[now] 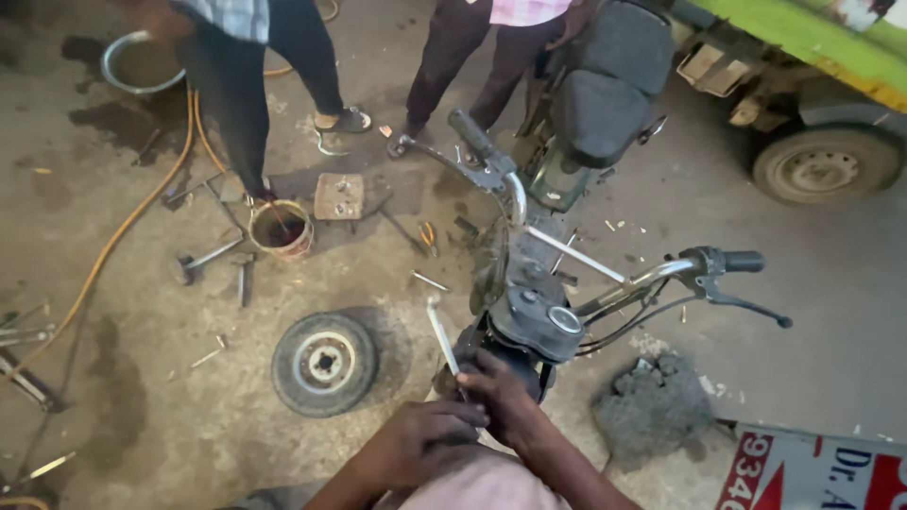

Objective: The person works on a motorcycle parked in a repair yard, holding the front fender area and using a spanner to loosen and tighten fasteners. They then pick up a long cable from the ground, handle and bend it while standing near scattered parts and a bucket.

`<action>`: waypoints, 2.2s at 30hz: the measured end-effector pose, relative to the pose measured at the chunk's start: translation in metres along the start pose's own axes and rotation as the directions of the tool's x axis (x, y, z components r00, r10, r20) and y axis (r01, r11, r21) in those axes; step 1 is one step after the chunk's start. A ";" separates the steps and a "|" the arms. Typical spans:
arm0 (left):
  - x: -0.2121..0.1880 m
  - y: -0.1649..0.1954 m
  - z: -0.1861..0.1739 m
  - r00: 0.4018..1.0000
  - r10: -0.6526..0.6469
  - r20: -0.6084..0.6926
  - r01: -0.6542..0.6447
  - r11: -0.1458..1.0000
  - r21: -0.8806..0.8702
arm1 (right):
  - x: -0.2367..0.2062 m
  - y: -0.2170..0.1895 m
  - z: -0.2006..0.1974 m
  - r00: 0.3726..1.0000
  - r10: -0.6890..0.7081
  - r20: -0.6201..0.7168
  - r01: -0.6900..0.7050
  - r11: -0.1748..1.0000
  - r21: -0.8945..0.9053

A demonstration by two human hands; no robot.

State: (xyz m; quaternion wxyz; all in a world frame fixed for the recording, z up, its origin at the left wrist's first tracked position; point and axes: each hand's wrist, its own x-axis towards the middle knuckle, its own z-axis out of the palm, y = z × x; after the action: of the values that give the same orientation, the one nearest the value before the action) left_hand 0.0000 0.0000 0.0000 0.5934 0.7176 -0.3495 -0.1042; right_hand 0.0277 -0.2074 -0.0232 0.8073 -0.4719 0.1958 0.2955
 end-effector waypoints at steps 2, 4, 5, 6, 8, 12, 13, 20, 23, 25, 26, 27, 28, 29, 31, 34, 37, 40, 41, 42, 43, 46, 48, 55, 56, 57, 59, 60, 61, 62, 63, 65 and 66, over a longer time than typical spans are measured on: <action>-0.011 -0.009 0.006 0.956 -0.205 -0.210 0.178 0.974 -0.139 | 0.004 0.012 -0.003 0.994 -0.103 -0.041 0.103 0.995 -0.004; 0.000 -0.022 0.008 0.699 -0.527 -0.484 0.431 0.850 -0.302 | 0.006 0.013 -0.010 0.984 -0.155 -0.094 0.133 0.970 -0.202; 0.007 -0.027 0.010 0.685 -0.550 -0.478 0.359 0.825 -0.436 | 0.003 0.015 -0.012 0.976 -0.181 -0.118 0.139 0.944 -0.299; 0.017 -0.032 0.011 0.674 -0.575 -0.464 0.281 0.781 -0.558 | 0.000 0.021 -0.012 0.968 -0.240 -0.075 0.197 0.909 -0.368; 0.036 -0.039 0.010 0.662 -0.521 -0.539 0.281 0.839 -0.466 | 0.005 0.025 -0.008 0.937 -0.348 0.030 0.318 0.813 -0.489; 0.053 -0.045 0.020 0.626 -0.408 -0.665 0.377 0.904 -0.200 | 0.001 0.023 -0.017 0.961 -0.275 0.021 0.248 0.829 -0.500; 0.059 -0.049 0.019 0.614 -0.431 -0.661 0.330 0.901 -0.281 | 0.000 0.019 -0.020 0.955 -0.291 0.056 0.274 0.798 -0.537; 0.041 -0.116 0.017 0.653 -0.543 -0.528 0.635 0.772 -0.008 | -0.029 0.032 -0.055 0.818 -0.566 -0.100 0.246 0.502 -0.829; 0.043 -0.148 0.030 0.786 -0.495 -0.369 0.614 0.693 0.378 | -0.039 0.039 -0.073 0.720 -0.666 -0.196 0.166 0.439 -0.883; 0.038 -0.157 0.045 0.812 -0.454 -0.368 0.575 0.733 0.364 | -0.037 0.045 -0.077 0.726 -0.659 -0.194 0.169 0.445 -0.879; 0.039 -0.162 0.045 0.822 -0.439 -0.362 0.561 0.734 0.383 | -0.036 0.048 -0.078 0.732 -0.654 -0.190 0.172 0.448 -0.877; 0.038 -0.165 0.045 0.830 -0.428 -0.357 0.550 0.733 0.400 | -0.036 0.051 -0.080 0.738 -0.643 -0.207 0.186 0.487 -0.853; 0.037 -0.165 0.046 0.837 -0.418 -0.353 0.541 0.732 0.415 | -0.036 0.053 -0.080 0.745 -0.630 -0.221 0.199 0.525 -0.827; 0.037 -0.163 0.046 0.841 -0.416 -0.346 0.535 0.737 0.414 | -0.034 0.052 -0.081 0.752 -0.617 -0.231 0.214 0.560 -0.801; 0.036 -0.157 0.044 0.848 -0.409 -0.337 0.523 0.747 0.411 | -0.033 0.053 -0.083 0.760 -0.601 -0.246 0.170 0.550 -0.817; 0.036 -0.144 0.043 0.758 -0.603 -0.249 0.640 0.613 0.463 | -0.034 0.051 -0.088 0.791 -0.541 -0.286 0.184 0.657 -0.732; 0.035 -0.133 0.042 0.763 -0.598 -0.246 0.645 0.674 0.360 | -0.035 0.050 -0.091 0.785 -0.561 -0.262 0.193 0.623 -0.758; 0.033 -0.129 0.038 0.746 -0.612 -0.265 0.664 0.648 0.373 | -0.032 0.053 -0.092 0.777 -0.582 -0.241 0.167 0.560 -0.812; 0.032 -0.128 0.036 0.748 -0.606 -0.272 0.663 0.652 0.369 | -0.031 0.054 -0.093 0.771 -0.587 -0.246 0.157 0.550 -0.821; 0.031 -0.128 0.034 0.752 -0.598 -0.277 0.658 0.658 0.365 | -0.030 0.055 -0.093 0.779 -0.574 -0.251 0.178 0.588 -0.789; 0.029 -0.127 0.034 0.756 -0.592 -0.279 0.654 0.665 0.362 | -0.030 0.055 -0.094 0.788 -0.559 -0.259 0.196 0.626 -0.754; 0.021 -0.125 0.034 0.738 -0.584 -0.339 0.671 0.689 0.273 | -0.029 0.057 -0.095 0.771 -0.589 -0.243 0.197 0.583 -0.788; 0.017 -0.125 0.035 0.679 -0.614 -0.402 0.716 0.675 0.178 | -0.030 0.057 -0.094 0.762 -0.604 -0.234 0.183 0.547 -0.817; 0.019 -0.152 0.028 0.835 -0.436 -0.336 0.495 0.862 0.110 | -0.023 0.053 -0.088 0.746 -0.626 -0.228 0.099 0.443 -0.891; 0.021 -0.159 0.027 0.821 -0.478 -0.312 0.550 0.808 0.210 | -0.021 0.055 -0.091 0.742 -0.634 -0.220 0.070 0.400 -0.914; 0.022 -0.166 0.027 0.800 -0.532 -0.277 0.598 0.742 0.303 | -0.019 0.057 -0.095 0.753 -0.617 -0.227 0.052 0.400 -0.915; 0.022 -0.179 0.027 0.843 -0.534 -0.063 0.491 0.718 0.494 | -0.017 0.064 -0.106 0.733 -0.652 -0.194 -0.070 0.212 -0.975; 0.018 -0.182 0.031 0.734 -0.673 -0.095 0.657 0.667 0.352 | -0.016 0.068 -0.111 0.743 -0.650 -0.163 0.069 0.316 -0.946; 0.018 -0.183 0.031 0.653 -0.757 -0.023 0.745 0.636 0.199 | -0.015 0.072 -0.116 0.721 -0.680 -0.131 0.129 0.317 -0.939; 0.016 -0.185 0.036 0.855 -0.489 -0.170 0.511 0.852 0.116 | -0.014 0.076 -0.120 0.739 -0.656 -0.155 0.148 0.382 -0.912; 0.015 -0.186 0.037 0.807 -0.578 -0.119 0.589 0.802 0.097 | -0.013 0.078 -0.123 0.749 -0.640 -0.173 0.173 0.441 -0.880; 0.013 -0.184 0.042 0.813 -0.572 -0.106 0.580 0.812 0.069 | -0.013 0.079 -0.122 0.743 -0.645 -0.179 0.198 0.467 -0.862; 0.013 -0.182 0.042 0.866 -0.479 -0.148 0.491 0.869 0.060 | -0.013 0.077 -0.118 0.732 -0.659 -0.172 0.223 0.470 -0.854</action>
State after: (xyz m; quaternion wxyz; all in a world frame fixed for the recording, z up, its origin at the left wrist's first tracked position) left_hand 0.0545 -0.0313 -0.1764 0.5345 0.8149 -0.1237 -0.1869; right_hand -0.0377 -0.2853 -0.1215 0.4861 -0.8676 0.1050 -0.0060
